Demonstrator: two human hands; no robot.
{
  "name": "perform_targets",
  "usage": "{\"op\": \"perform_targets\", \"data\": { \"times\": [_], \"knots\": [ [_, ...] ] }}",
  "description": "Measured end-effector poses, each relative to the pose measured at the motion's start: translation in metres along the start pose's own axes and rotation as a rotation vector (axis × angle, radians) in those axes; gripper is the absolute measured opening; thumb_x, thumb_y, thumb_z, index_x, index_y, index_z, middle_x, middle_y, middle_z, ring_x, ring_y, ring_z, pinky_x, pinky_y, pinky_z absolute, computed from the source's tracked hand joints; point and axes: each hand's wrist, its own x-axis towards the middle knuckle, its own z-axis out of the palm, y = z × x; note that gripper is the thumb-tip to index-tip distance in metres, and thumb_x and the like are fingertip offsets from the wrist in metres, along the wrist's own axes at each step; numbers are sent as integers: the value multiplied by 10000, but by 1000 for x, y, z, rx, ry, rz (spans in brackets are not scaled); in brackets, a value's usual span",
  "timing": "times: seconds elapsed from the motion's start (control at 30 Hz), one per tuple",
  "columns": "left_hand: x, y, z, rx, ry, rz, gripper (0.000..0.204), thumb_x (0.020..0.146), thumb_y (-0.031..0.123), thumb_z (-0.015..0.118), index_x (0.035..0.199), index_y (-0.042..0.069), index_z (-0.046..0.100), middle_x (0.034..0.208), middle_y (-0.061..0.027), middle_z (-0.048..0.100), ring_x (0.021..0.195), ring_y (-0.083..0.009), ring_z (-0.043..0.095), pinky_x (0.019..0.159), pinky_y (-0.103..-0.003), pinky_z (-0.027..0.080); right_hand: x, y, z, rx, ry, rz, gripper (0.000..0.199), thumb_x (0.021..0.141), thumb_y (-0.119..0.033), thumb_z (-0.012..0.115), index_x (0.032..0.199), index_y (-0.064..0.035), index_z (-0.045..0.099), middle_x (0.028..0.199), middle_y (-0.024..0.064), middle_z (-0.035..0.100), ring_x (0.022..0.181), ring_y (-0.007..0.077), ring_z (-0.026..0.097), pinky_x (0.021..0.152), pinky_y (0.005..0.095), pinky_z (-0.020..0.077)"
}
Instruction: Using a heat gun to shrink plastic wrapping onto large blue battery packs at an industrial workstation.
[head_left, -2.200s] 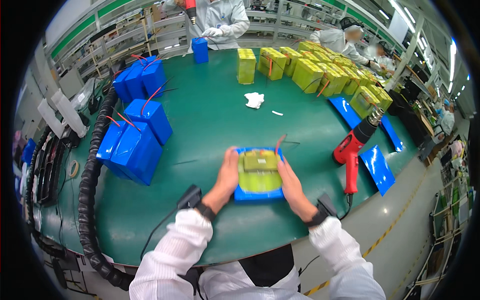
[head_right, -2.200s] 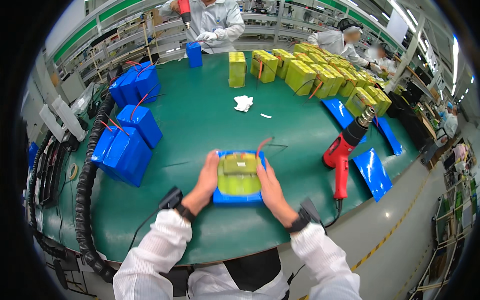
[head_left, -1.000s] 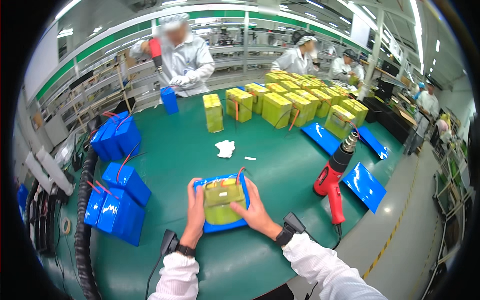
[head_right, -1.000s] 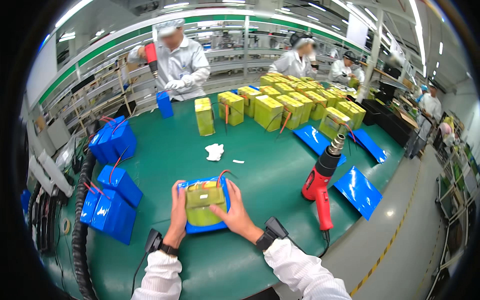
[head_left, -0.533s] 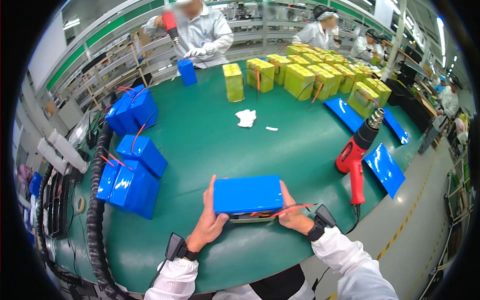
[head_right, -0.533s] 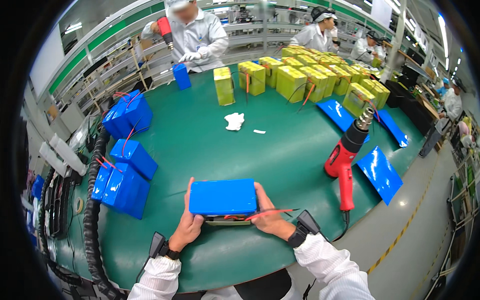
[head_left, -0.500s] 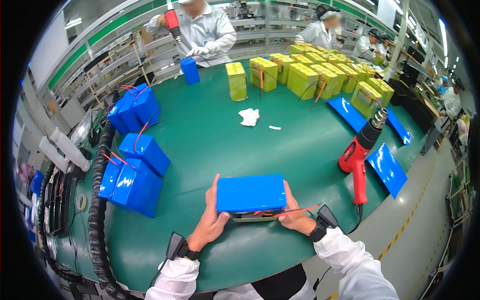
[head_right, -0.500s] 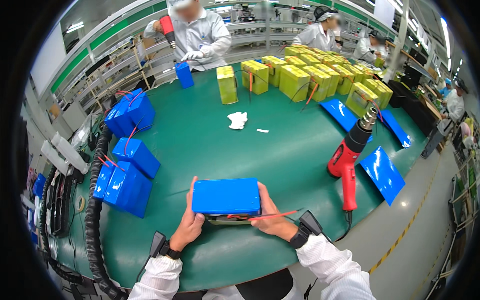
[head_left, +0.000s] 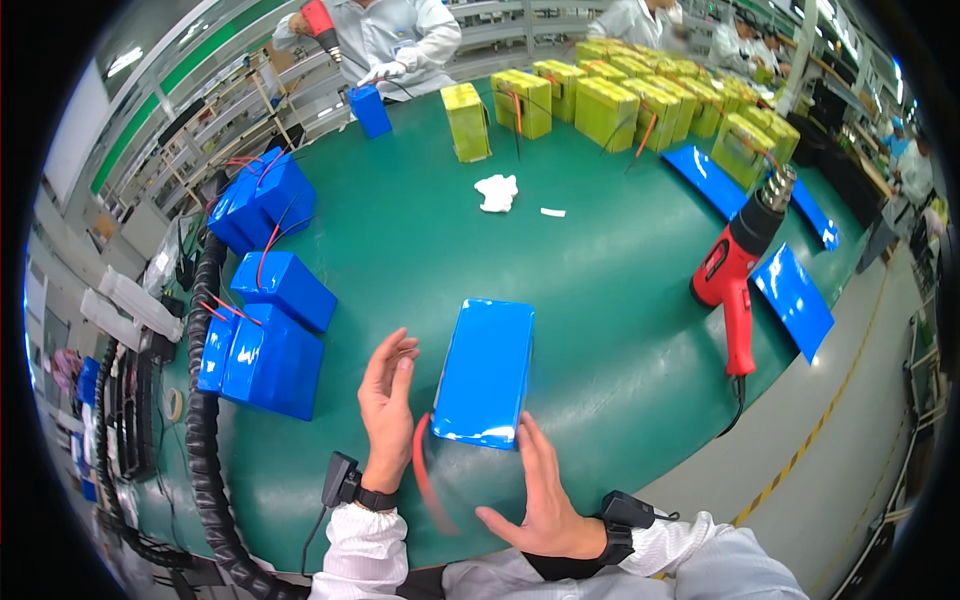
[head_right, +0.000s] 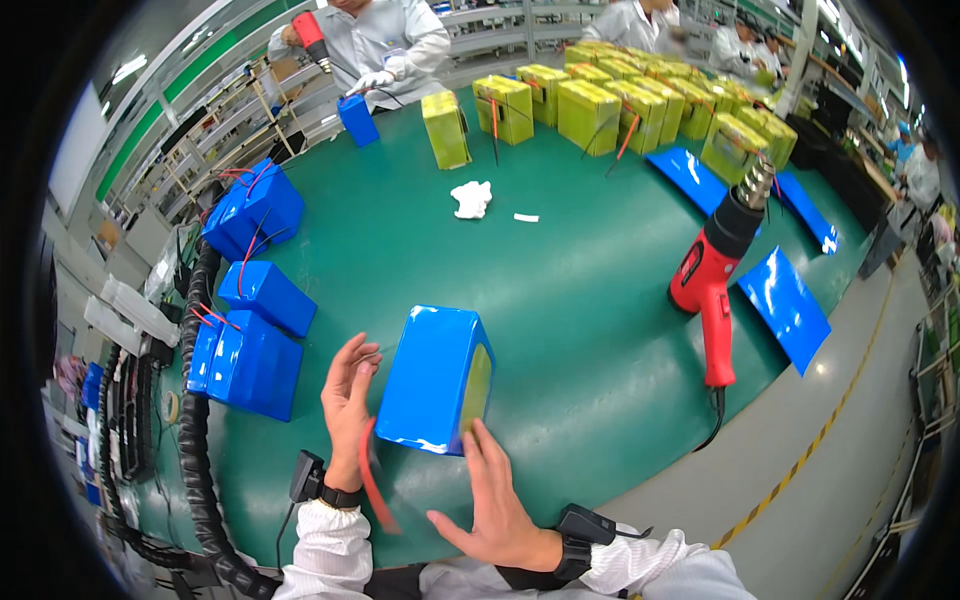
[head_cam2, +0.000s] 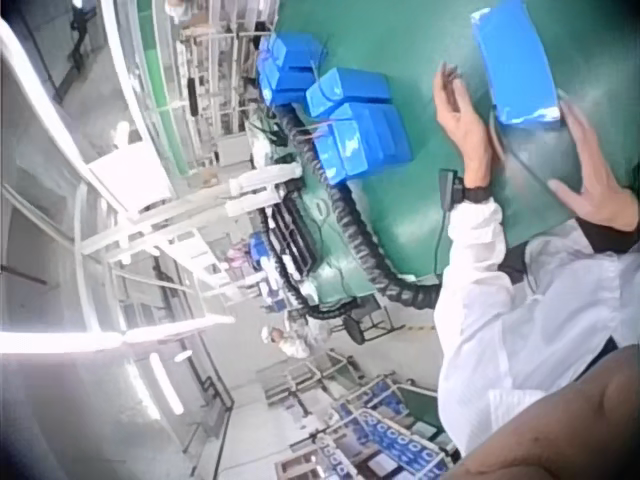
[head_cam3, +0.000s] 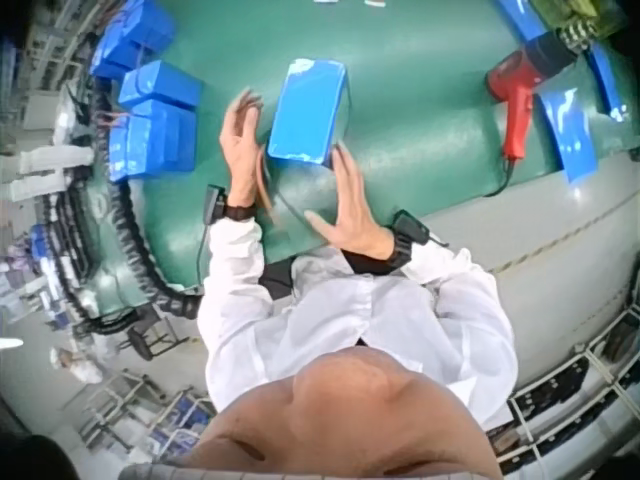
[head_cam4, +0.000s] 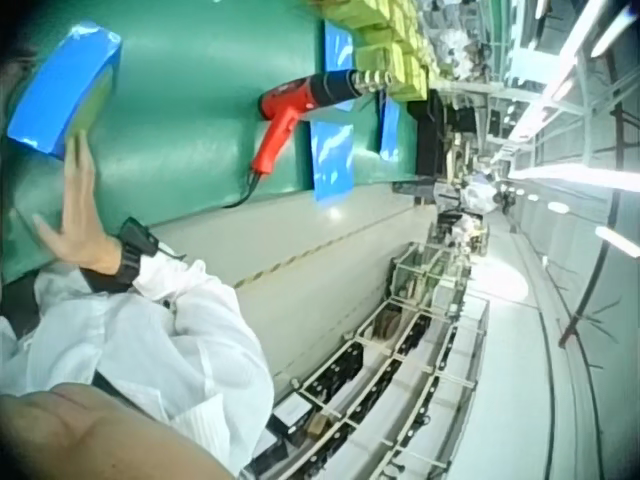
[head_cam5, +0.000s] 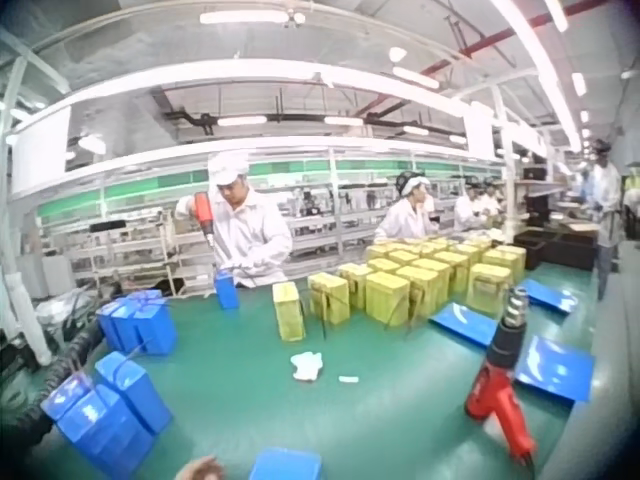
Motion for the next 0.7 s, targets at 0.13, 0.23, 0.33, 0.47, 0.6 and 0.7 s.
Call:
{"op": "perform_targets", "data": {
  "times": [0.13,0.23,0.33,0.47,0.6,0.7],
  "knots": [
    [-23,-2,-32,-107,29,-128,309,1002,97,596,1294,-3,586,1191,-121,656,1091,-218,629,981,-331,481,-7,2,-5,99,18,-34,722,866,-175,736,1442,56,367,1420,277,361,1277,427,451,1052,458,434],
    [-47,2,-45,-37,-6,-166,307,983,69,614,1272,-31,584,1160,-126,667,1049,-219,653,986,-336,480,-7,15,-13,326,-38,97,630,882,-148,717,1397,40,408,1345,236,431,1182,364,535,970,415,500],
    [-76,10,-34,175,-81,-237,387,933,-7,621,1311,-42,546,1210,-120,638,1123,-206,618,1019,-344,456,-10,18,-12,398,13,127,490,896,-135,699,1309,18,483,1275,196,498,1103,322,582,906,390,523],
    [-109,2,-3,222,-125,-149,536,862,-1,701,1349,-49,482,1265,-139,593,1179,-230,566,1040,-356,422,-12,19,-10,278,-35,10,410,894,-149,691,1242,3,536,1252,182,531,1085,337,590,927,414,502],
    [-118,0,22,285,-74,-91,619,846,-1,737,1379,-49,426,1268,-151,576,1166,-229,557,1015,-355,428,-13,18,-8,295,-19,3,424,890,-159,687,1250,8,536,1277,197,514,1128,368,569,967,440,479],
    [-119,3,32,306,-15,-96,657,842,20,757,1388,-56,400,1262,-161,569,1150,-237,558,995,-367,439,-12,16,-12,289,115,33,456,897,-170,677,1283,18,523,1331,215,485,1189,390,536,1005,449,459]
  ]
}}
